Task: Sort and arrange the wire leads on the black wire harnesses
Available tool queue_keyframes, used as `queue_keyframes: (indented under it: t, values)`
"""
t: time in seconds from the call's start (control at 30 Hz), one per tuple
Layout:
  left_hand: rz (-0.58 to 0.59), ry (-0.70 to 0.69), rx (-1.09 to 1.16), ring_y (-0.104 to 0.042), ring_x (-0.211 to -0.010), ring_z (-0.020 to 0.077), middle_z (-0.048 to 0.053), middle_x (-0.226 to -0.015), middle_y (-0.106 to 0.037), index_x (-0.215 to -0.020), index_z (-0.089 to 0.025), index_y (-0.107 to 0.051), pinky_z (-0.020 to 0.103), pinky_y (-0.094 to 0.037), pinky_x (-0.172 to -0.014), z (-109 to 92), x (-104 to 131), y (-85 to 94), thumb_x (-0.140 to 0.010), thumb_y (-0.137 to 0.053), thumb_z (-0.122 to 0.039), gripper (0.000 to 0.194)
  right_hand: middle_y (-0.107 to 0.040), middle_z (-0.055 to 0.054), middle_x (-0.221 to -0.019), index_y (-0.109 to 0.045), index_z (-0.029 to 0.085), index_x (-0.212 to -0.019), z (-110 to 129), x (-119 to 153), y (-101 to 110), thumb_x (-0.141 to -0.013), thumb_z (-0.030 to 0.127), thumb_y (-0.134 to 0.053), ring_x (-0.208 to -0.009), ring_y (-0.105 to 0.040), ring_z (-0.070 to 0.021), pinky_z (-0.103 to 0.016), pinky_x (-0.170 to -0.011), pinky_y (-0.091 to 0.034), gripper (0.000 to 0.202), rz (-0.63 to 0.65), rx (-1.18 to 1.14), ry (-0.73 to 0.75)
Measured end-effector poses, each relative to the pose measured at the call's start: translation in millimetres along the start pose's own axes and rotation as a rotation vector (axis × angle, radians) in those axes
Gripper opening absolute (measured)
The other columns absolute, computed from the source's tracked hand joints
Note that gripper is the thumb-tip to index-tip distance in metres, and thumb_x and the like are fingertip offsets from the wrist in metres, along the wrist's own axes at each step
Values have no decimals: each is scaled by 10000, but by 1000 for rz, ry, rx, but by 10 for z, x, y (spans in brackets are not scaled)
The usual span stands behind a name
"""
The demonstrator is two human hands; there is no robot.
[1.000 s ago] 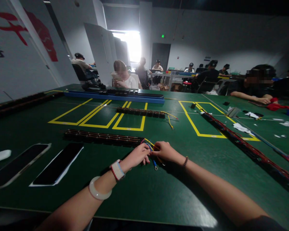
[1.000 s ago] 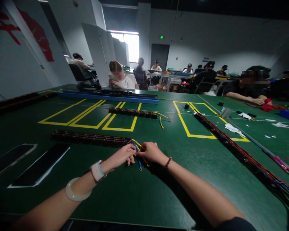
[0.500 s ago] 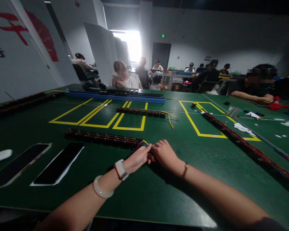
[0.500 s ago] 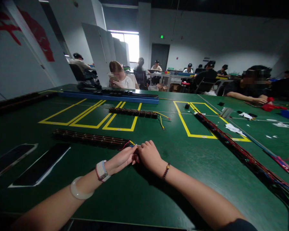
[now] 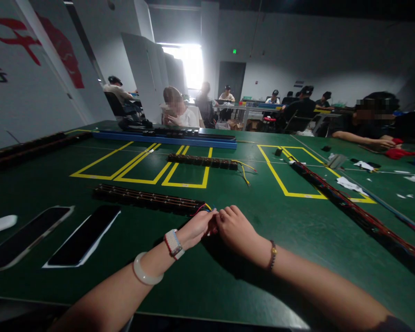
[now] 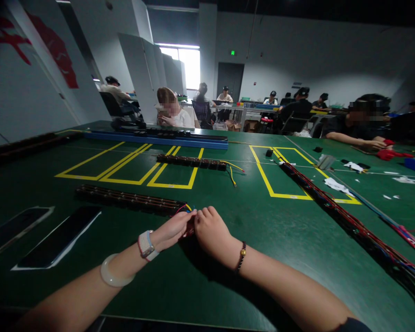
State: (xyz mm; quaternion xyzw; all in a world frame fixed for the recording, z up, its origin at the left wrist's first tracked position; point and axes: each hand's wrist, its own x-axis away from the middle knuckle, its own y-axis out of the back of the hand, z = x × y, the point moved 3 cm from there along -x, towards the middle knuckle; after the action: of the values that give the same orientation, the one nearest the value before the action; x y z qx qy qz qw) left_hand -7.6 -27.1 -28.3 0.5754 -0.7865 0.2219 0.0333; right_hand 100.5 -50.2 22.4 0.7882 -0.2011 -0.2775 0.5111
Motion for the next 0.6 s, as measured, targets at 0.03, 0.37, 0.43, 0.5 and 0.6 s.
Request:
queue_keyframes:
  t: [0.03,0.37,0.43,0.5,0.6]
  values:
    - [-6,-3,-6,-456,-440,67,-31,-509,-501,-677,-153,-473,197,-256,-441,0,3,5,-845,-529,-471,364,-608,-115,-873,-642,92,-999,-49,0,60,-867,186,-524,-798,-510,-212,-341,-724,-351,200,7,-36,-25]
    - [69,-3,-111,-513,-470,78,7,-575,-572,-878,-110,-566,177,-275,-407,-13,48,-7,-895,-436,-423,340,-647,-52,-674,-706,194,-743,-330,29,211,-897,504,-464,-606,-558,-147,-258,-549,-300,423,347,-333,-229]
    - [74,1,-133,-500,-449,79,-2,-550,-558,-925,-109,-564,176,-273,-399,-3,41,1,-909,-404,-414,345,-661,-50,-674,-714,203,-775,-307,44,158,-896,477,-464,-568,-561,-139,-245,-511,-286,390,428,-375,-235]
    - [75,1,-180,-458,-403,75,-23,-482,-511,-951,-104,-562,176,-245,-385,8,29,12,-919,-376,-413,363,-675,-58,-698,-717,200,-796,-295,45,129,-887,421,-476,-584,-579,-145,-237,-505,-293,340,448,-371,-251]
    - [86,-26,-239,-356,-335,56,-58,-428,-430,-930,-103,-561,182,-188,-366,13,16,21,-917,-365,-439,389,-686,-79,-724,-718,180,-805,-280,31,118,-864,349,-487,-616,-603,-158,-233,-513,-313,291,437,-337,-257]
